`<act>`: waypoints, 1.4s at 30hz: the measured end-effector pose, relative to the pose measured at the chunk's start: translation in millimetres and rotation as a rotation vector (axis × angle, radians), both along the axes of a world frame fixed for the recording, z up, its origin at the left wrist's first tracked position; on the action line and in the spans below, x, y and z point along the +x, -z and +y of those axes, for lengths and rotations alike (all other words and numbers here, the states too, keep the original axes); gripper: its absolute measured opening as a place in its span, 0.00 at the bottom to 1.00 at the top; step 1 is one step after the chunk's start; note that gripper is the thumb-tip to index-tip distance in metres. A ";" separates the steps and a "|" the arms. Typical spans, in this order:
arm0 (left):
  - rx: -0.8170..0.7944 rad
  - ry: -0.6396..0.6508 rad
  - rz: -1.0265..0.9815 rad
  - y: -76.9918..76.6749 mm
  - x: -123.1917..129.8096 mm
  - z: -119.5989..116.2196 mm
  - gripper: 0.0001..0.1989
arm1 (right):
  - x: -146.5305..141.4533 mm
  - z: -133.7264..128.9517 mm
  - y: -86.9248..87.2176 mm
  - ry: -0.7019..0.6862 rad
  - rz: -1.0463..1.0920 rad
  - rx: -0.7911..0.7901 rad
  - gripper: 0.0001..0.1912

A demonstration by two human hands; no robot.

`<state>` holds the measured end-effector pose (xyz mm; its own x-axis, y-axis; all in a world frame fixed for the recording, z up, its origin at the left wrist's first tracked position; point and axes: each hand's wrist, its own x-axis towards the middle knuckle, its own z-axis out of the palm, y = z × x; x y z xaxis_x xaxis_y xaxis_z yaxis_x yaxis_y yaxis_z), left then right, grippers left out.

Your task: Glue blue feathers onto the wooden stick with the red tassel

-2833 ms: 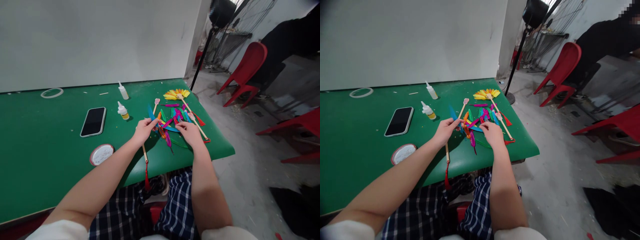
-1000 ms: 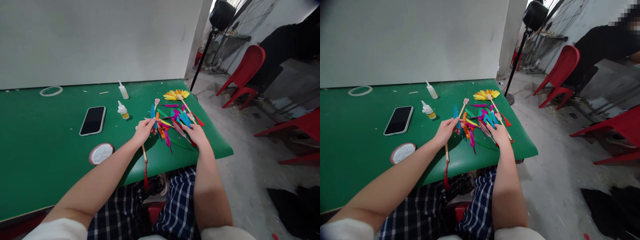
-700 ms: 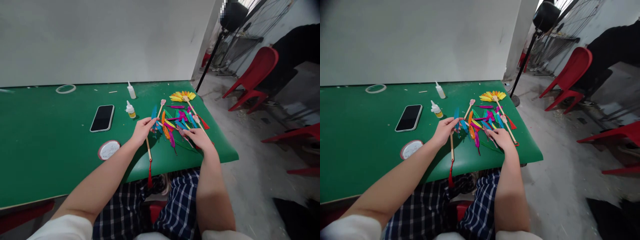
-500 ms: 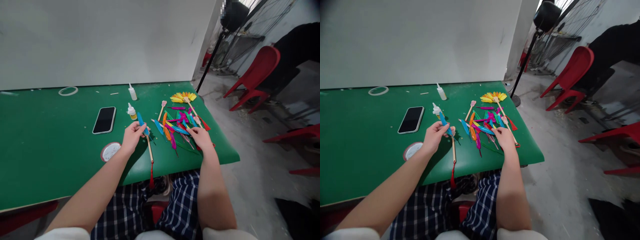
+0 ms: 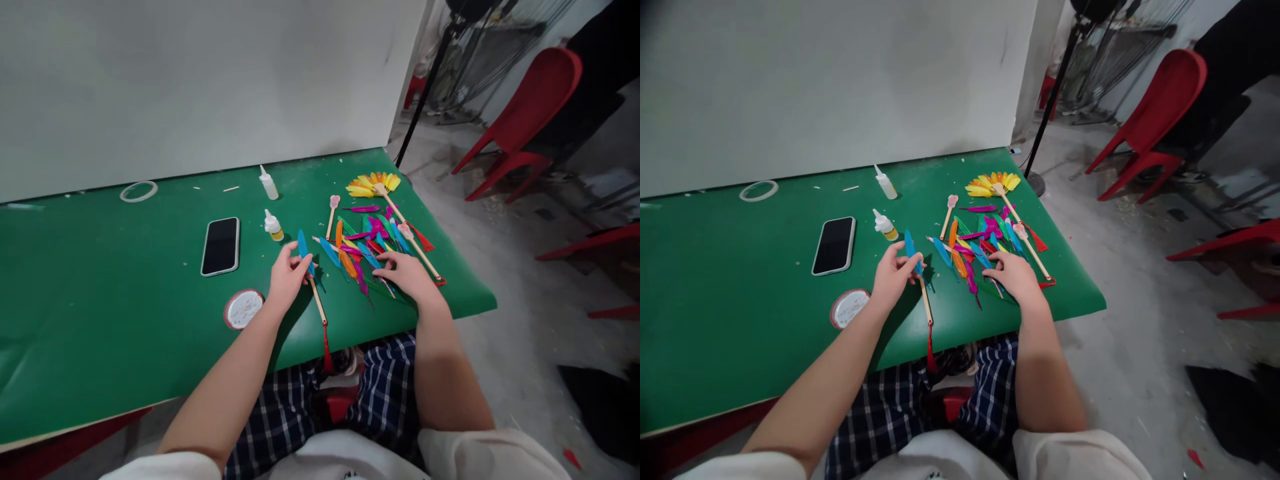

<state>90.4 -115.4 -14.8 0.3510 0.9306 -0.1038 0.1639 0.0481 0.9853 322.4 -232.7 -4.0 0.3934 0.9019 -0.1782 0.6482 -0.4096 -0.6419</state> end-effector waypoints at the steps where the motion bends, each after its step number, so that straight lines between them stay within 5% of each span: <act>1: 0.018 0.006 0.025 0.7 -0.3 -0.7 0.27 | -2.0 0.3 0.4 -0.022 0.006 -0.003 0.17; 7: 0.048 0.067 0.093 4.8 -0.9 -2.7 0.28 | 4.0 -5.1 -1.0 -0.012 0.119 0.051 0.20; 10: 0.044 0.049 0.086 4.6 -1.0 -3.1 0.28 | 17.4 -10.7 -3.0 0.125 0.079 0.081 0.14; 19: 0.040 0.052 0.104 3.3 -1.4 -5.7 0.31 | 35.7 -9.3 1.9 0.520 -0.222 0.072 0.17; 30: 0.046 0.053 0.094 3.3 -2.0 -5.3 0.30 | 26.7 2.1 1.1 0.480 -0.305 -0.141 0.08; 38: 0.033 0.040 0.076 4.2 -1.7 -4.1 0.31 | 28.8 -2.0 -1.9 0.514 -0.203 -0.059 0.09; 42: 0.034 0.037 0.064 4.1 -1.4 -4.0 0.30 | 27.2 -14.0 -10.4 0.406 -0.029 0.059 0.13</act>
<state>89.0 -119.4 -18.9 0.3788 0.9205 -0.0957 0.2280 0.0074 0.9736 349.5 -246.7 6.4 0.7233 0.6809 -0.1148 0.4597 -0.5989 -0.6557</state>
